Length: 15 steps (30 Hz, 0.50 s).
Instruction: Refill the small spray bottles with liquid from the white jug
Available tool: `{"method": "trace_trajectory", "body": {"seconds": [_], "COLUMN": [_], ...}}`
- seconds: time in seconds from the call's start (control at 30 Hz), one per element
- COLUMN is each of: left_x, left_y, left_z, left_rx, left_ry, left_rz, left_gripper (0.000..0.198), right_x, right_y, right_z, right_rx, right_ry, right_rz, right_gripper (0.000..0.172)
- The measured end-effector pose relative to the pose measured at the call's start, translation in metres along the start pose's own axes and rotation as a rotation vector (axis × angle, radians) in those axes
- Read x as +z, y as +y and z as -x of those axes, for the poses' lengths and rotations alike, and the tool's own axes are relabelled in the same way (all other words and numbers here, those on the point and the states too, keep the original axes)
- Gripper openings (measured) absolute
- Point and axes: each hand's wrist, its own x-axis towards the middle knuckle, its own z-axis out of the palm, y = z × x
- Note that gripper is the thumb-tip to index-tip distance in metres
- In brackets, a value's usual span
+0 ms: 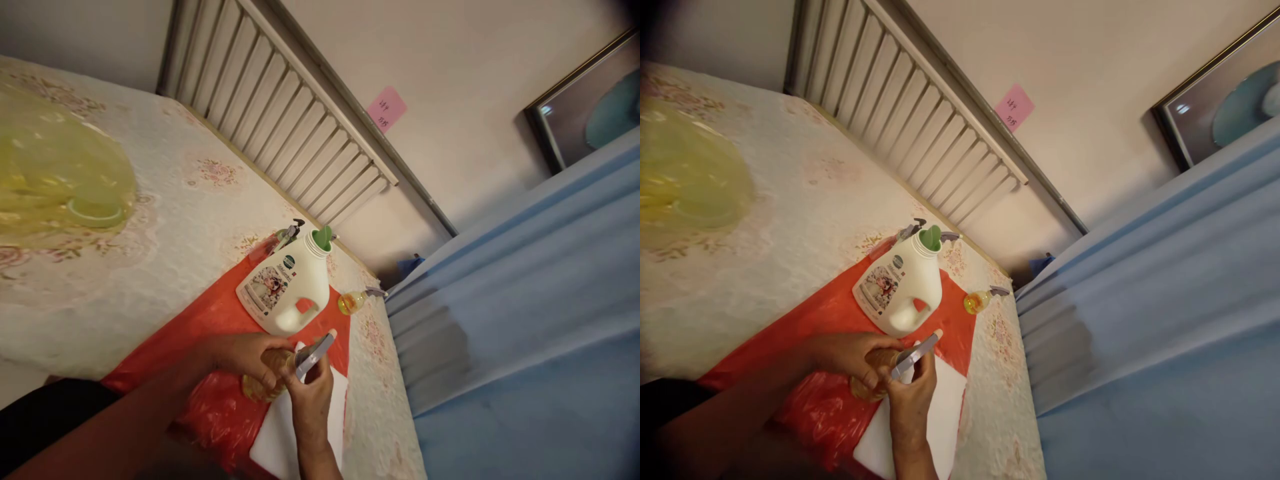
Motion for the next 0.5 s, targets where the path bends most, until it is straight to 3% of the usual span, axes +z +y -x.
{"method": "trace_trajectory", "body": {"seconds": [0.17,0.5], "left_x": [0.000,-0.002], "left_y": [0.000,-0.007], "left_z": [0.001,-0.001], "left_rx": [-0.023,-0.023], "left_ry": [0.004,-0.030], "left_rz": [0.008,0.075], "left_gripper": [0.074,0.076], "right_x": [0.001,-0.023], "right_y": [0.000,-0.012], "right_z": [0.001,0.001], "right_rx": [-0.004,-0.072], "right_ry": [0.007,-0.239], "right_rz": [0.027,-0.004], "right_gripper": [0.034,0.020]}}
